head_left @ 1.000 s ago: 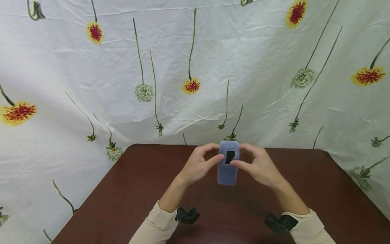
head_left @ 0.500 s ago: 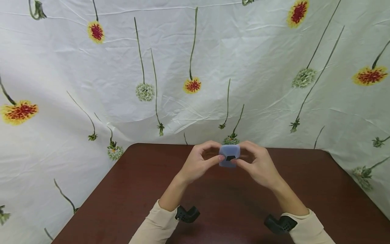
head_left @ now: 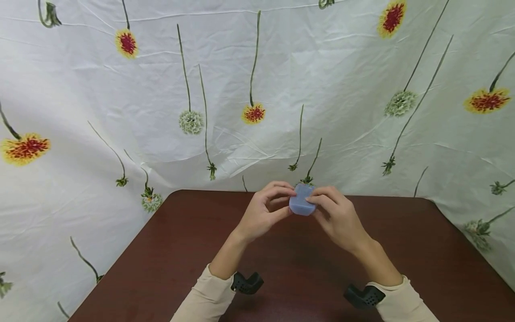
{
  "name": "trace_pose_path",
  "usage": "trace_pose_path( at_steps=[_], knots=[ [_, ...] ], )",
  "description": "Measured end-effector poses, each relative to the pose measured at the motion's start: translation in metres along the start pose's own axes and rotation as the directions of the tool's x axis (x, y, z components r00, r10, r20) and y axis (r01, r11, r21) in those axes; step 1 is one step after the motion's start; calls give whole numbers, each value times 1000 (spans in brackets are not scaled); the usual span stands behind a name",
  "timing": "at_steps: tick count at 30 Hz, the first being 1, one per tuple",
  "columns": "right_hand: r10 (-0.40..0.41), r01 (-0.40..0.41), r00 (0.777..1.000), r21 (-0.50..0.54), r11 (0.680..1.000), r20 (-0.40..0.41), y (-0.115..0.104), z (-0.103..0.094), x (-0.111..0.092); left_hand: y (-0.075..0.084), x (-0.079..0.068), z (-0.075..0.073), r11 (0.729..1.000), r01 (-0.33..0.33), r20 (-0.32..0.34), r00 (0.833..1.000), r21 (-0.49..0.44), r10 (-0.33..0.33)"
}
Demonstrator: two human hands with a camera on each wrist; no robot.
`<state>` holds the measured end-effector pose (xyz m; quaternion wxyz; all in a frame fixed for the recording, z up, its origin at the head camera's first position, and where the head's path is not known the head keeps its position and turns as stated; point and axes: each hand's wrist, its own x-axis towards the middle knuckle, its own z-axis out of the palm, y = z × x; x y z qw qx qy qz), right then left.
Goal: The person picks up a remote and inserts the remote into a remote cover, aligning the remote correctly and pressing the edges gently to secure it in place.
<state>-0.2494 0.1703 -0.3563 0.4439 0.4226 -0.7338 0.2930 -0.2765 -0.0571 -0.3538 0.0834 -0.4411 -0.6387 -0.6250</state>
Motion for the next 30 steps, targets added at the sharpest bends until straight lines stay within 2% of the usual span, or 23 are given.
trace_pose_path(
  at_steps=[3, 5, 8, 11, 15, 20, 24, 27, 29, 30],
  knots=[
    [-85, 84, 996, -34, 996, -26, 1, 1, 1, 2, 0, 0, 998, 45, -14, 999, -49, -46],
    [-127, 124, 991, -53, 991, -47, 1, 1, 2, 4, 0, 0, 989, 110, -20, 993, -98, -112],
    [-172, 168, 983, -71, 983, -57, 1, 1, 2, 9, 1, 3, 961, 221, -32, 973, -167, -230],
    [-208, 204, 978, -88, 975, -32, 0, 1, 2, 13, 2, 6, 930, 293, -60, 948, -220, -313],
    [-237, 240, 971, -118, 963, 40, -1, 2, 0, 14, 3, 7, 907, 330, -101, 925, -262, -366],
    [-222, 231, 972, -137, 963, 81, 0, 3, -1, 9, 3, 8, 895, 347, -135, 909, -278, -395],
    [-127, 132, 991, -142, 981, 46, 0, 5, -2, 4, 3, 9, 895, 313, -181, 906, -317, -381],
    [33, -35, 999, -128, 991, -18, -1, 7, -1, 2, 4, 11, 902, 276, -221, 907, -333, -359],
    [202, -205, 978, -57, 977, -50, -4, 7, 0, 1, 4, 11, 908, 256, -251, 904, -332, -347],
    [294, -293, 955, 17, 956, -47, -5, 7, 1, 1, 4, 12, 911, 249, -264, 902, -329, -342]
  ],
)
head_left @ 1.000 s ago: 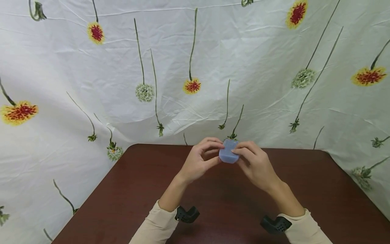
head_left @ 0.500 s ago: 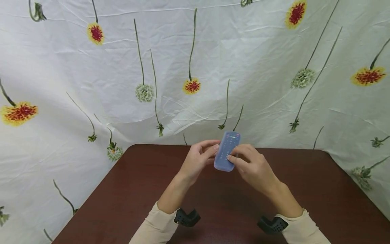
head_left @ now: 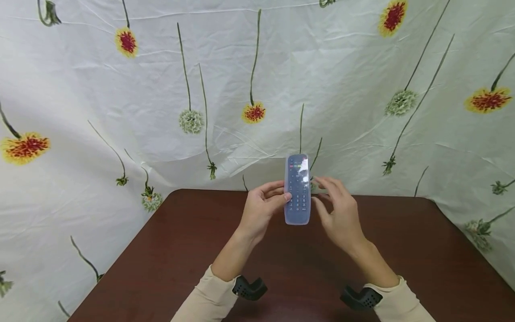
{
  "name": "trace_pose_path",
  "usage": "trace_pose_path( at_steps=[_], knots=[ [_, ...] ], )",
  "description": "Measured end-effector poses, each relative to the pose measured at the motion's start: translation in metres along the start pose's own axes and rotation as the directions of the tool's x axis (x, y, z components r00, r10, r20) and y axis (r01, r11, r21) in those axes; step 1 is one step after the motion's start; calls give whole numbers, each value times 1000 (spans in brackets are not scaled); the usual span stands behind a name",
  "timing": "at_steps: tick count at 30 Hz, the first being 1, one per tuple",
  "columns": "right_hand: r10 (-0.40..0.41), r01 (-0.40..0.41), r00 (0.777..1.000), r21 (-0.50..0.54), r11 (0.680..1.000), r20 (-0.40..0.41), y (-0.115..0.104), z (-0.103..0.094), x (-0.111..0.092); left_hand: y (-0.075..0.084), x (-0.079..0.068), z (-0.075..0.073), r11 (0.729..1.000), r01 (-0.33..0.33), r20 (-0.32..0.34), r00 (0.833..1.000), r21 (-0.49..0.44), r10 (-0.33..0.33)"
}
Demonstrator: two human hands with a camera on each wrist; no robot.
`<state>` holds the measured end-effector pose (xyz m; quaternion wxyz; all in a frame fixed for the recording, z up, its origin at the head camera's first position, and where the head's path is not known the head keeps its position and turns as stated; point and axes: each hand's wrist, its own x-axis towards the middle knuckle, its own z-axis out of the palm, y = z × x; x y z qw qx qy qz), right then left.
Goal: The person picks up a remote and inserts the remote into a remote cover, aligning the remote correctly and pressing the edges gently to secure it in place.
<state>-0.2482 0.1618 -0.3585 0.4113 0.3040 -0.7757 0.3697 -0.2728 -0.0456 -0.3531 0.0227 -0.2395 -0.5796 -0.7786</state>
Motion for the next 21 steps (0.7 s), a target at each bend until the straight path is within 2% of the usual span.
trace_pose_path(
  at_steps=[1, 2, 4, 6, 7, 9, 11, 14, 21],
  knots=[
    [95, -96, 995, 91, 991, 15, -2, 0, 0, 0, 0, 0, 1000, -7, -11, 1000, 2, 7],
    [184, -188, 982, 190, 964, 42, -3, -1, 1, 0, 0, 0, 1000, -13, -17, 1000, 11, 13],
    [323, -345, 939, 350, 871, 122, -7, -3, 2, -1, -1, 0, 998, -24, -13, 1000, 51, 25],
    [395, -442, 897, 424, 790, 199, -9, -4, 3, -2, -1, 0, 994, -39, 7, 999, 99, 39],
    [411, -468, 884, 429, 773, 224, -10, -5, 3, -3, -1, 0, 991, -48, 17, 999, 126, 46],
    [420, -483, 876, 399, 780, 238, -11, -5, 3, -4, -1, -1, 983, -66, 38, 997, 170, 60],
    [416, -474, 880, 354, 807, 230, -11, -5, 3, -5, -1, -1, 978, -79, 51, 996, 191, 71],
    [404, -458, 888, 324, 828, 221, -11, -3, 2, -5, -1, -2, 974, -85, 68, 995, 211, 72],
    [402, -462, 884, 324, 826, 239, -13, -1, 1, -3, 0, -6, 958, -85, 110, 992, 273, 57]
  ],
)
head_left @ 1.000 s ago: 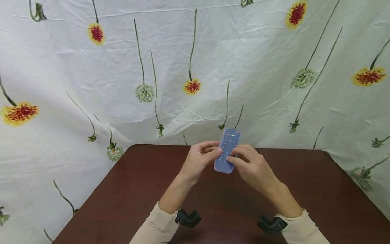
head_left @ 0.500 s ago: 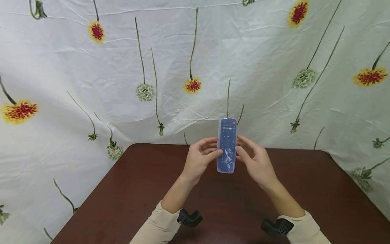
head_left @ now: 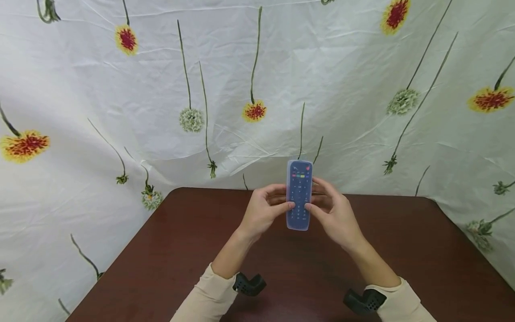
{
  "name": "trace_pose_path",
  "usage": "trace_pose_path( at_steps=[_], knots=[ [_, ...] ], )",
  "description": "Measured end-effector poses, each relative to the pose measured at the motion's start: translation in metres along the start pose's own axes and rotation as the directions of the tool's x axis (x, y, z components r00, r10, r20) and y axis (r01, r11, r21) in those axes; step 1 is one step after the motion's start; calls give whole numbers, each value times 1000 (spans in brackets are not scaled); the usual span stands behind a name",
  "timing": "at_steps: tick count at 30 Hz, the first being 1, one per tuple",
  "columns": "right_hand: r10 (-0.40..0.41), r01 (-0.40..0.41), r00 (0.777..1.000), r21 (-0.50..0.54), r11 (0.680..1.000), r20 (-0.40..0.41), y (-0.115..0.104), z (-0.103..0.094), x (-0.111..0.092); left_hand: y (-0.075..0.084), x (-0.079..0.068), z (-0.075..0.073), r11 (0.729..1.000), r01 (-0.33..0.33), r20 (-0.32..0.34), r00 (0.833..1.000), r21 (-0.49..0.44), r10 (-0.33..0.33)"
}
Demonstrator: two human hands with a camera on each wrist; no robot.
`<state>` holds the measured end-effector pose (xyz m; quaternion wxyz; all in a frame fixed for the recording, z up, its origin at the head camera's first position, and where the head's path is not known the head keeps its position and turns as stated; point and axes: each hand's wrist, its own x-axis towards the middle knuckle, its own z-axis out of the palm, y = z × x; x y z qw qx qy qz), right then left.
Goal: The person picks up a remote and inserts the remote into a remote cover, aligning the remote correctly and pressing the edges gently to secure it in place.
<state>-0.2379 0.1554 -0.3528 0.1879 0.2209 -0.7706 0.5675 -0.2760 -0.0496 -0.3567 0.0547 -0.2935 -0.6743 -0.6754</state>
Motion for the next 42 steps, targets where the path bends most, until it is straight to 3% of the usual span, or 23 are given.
trace_pose_path(
  at_steps=[9, 14, 22, 37, 42],
  knots=[
    [65, -66, 997, 39, 997, 43, 11, 9, 0, -8, -3, -9, 997, 64, 27, 997, 50, -66],
    [194, -202, 978, 108, 973, 80, 23, 12, -3, -23, -6, -9, 983, 183, 63, 981, 9, -183],
    [363, -385, 917, 128, 914, 162, 44, 14, -5, -49, -8, -4, 914, 407, 92, 910, -7, -404],
    [522, -559, 810, 85, 825, 267, 87, 24, -10, -82, -17, 1, 791, 610, 58, 789, 33, -611],
    [550, -582, 787, 41, 812, 280, 93, 29, -13, -91, -22, 1, 764, 643, 40, 763, 56, -645]
  ],
)
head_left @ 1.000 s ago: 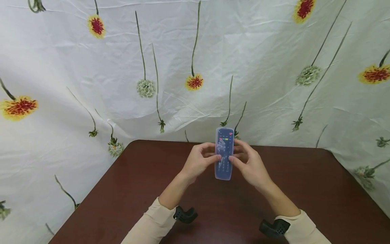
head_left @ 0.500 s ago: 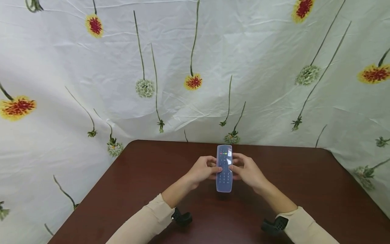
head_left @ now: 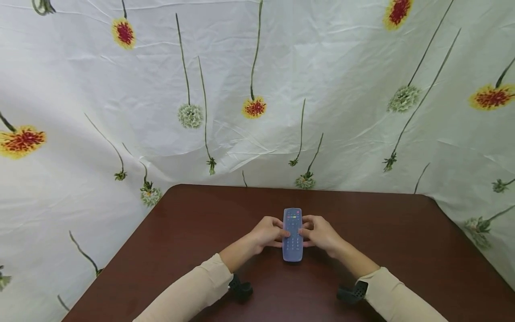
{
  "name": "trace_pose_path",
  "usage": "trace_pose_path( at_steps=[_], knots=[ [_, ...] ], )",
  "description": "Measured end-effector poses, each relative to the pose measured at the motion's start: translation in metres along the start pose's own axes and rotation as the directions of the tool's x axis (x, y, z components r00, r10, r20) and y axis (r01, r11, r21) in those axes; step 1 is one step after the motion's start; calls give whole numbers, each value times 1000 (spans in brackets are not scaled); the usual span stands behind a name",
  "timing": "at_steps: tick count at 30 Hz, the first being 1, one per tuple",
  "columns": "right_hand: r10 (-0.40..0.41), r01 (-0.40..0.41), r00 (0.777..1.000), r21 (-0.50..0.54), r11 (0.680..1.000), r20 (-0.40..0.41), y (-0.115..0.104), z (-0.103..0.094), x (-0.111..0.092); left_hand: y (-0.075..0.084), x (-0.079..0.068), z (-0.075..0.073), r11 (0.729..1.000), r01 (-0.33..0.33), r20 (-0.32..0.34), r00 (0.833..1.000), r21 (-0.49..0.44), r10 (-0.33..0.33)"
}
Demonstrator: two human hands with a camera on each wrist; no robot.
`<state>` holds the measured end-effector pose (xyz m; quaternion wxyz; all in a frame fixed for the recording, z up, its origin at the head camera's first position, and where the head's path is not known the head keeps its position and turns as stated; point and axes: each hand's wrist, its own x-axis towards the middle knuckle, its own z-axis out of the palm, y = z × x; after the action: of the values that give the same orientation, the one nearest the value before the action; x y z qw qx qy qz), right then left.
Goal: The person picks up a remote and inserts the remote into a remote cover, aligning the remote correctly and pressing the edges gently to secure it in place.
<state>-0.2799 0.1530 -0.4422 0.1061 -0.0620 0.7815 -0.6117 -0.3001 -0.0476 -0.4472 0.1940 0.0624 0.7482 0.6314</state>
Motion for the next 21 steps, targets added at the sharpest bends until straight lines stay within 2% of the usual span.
trace_pose_path(
  at_steps=[6, 13, 21],
  knots=[
    [31, -31, 999, -38, 999, 14, 3, 5, 0, -7, 0, 0, 999, 19, 5, 1000, 27, -19],
    [58, -55, 997, -54, 997, 49, 4, 5, -1, -4, -2, 0, 997, 13, 32, 999, 72, -16],
    [97, -97, 995, -134, 986, -4, 2, 8, 1, -3, 0, 1, 988, 13, -4, 1000, 154, -13]
  ],
)
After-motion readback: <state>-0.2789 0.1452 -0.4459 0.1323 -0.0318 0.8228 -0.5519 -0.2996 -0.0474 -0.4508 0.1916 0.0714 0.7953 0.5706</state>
